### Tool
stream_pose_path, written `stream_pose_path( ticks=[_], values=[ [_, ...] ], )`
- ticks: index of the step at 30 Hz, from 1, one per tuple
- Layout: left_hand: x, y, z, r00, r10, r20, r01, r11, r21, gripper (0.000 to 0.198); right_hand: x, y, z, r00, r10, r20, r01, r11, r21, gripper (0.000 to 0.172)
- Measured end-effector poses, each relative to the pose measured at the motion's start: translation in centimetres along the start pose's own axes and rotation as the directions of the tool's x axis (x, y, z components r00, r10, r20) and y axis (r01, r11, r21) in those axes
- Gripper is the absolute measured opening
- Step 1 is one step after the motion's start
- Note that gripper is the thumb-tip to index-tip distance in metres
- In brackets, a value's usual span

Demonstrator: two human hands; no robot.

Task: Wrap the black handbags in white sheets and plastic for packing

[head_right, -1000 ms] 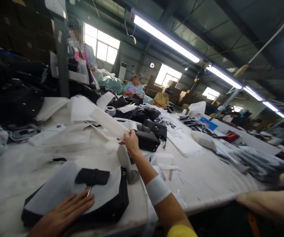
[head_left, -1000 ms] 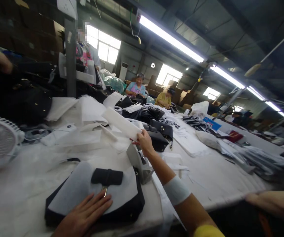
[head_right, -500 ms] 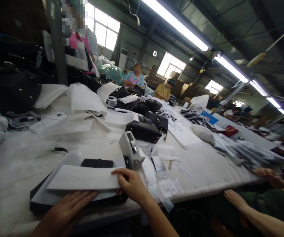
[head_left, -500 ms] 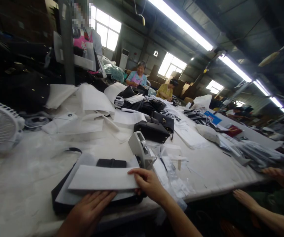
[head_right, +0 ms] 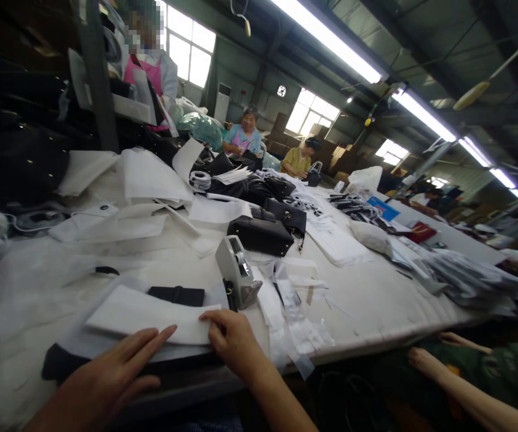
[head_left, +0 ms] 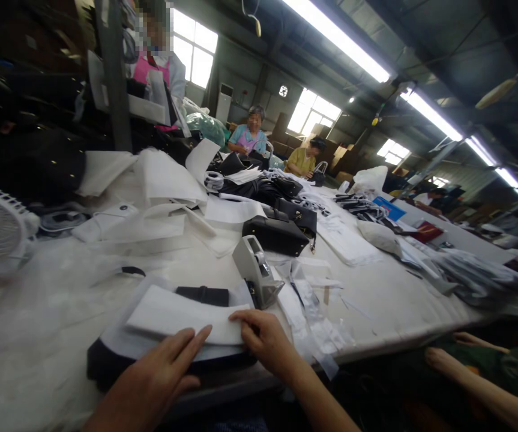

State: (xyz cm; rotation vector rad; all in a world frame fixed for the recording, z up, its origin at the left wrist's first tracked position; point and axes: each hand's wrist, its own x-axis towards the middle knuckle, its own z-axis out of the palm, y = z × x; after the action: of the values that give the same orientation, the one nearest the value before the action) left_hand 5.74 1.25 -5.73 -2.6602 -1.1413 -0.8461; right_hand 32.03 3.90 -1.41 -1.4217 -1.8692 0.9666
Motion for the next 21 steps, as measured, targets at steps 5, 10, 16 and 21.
stream_pose_path(
  ticks=[5,10,16,21],
  values=[
    [4.1,-1.1,-1.4,0.959,0.198,0.201,-0.214,0.975,0.062,0.048,0.0,0.0,-0.2,0.996,-0.088,-0.023,0.087,0.995,-0.041,0.036],
    [4.8,-2.9,-1.8,0.921,0.301,0.246,-0.285,0.954,-0.097,0.060,0.0,-0.1,-0.3,0.989,-0.142,-0.050,0.139,0.988,-0.060,0.037],
    [1.4,-2.5,1.5,0.959,0.273,0.078,-0.279,0.956,0.086,0.054,-1.2,-0.6,0.9,0.982,-0.168,-0.085,0.132,0.937,-0.324,0.037],
    [0.2,-1.5,2.8,0.972,0.233,0.036,-0.236,0.965,0.117,0.047,-2.9,-1.0,1.6,0.899,-0.432,-0.073,0.250,0.643,-0.724,0.036]
  ],
)
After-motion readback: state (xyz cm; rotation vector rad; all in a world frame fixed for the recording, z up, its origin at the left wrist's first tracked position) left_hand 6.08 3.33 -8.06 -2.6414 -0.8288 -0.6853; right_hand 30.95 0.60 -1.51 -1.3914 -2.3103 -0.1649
